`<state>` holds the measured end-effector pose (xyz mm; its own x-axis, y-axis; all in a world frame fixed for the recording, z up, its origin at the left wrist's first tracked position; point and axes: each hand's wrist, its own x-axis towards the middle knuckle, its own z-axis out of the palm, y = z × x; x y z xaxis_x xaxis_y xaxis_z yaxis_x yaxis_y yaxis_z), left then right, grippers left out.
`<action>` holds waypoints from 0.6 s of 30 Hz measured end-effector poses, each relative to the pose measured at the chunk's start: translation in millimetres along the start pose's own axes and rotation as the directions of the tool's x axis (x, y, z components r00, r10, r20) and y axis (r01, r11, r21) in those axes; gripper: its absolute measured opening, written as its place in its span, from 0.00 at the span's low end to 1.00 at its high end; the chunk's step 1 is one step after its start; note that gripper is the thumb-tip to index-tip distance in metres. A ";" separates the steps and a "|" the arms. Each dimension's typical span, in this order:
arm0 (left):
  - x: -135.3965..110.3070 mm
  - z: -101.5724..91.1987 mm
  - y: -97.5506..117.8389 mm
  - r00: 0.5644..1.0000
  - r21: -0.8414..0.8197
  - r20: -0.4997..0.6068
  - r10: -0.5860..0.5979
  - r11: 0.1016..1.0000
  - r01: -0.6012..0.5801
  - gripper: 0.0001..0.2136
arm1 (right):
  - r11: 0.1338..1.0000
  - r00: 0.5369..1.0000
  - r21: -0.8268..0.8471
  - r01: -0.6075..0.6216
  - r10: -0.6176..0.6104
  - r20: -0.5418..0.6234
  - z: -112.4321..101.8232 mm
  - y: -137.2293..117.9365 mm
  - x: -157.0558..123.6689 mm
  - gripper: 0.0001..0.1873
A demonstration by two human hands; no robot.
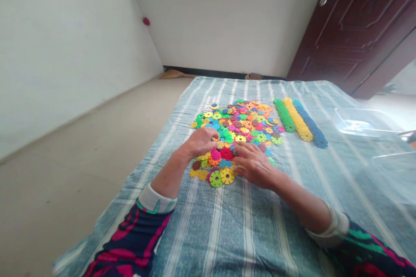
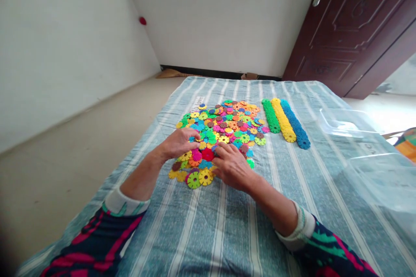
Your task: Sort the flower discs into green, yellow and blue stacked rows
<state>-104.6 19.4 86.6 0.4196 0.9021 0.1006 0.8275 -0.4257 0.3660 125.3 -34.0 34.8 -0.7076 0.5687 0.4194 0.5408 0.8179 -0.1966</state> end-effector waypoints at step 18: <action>2.3 -2.4 -2.5 0.994 0.055 0.100 -0.039 0.998 0.034 0.08 | 0.997 0.997 -0.061 0.057 -0.060 -0.045 11.8 -7.9 10.1 0.15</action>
<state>-106.6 22.7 88.1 0.4221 0.9065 -0.0070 0.8606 -0.3982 0.3175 108.5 -33.6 30.1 -0.7174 0.5143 0.4699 0.5264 0.8420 -0.1179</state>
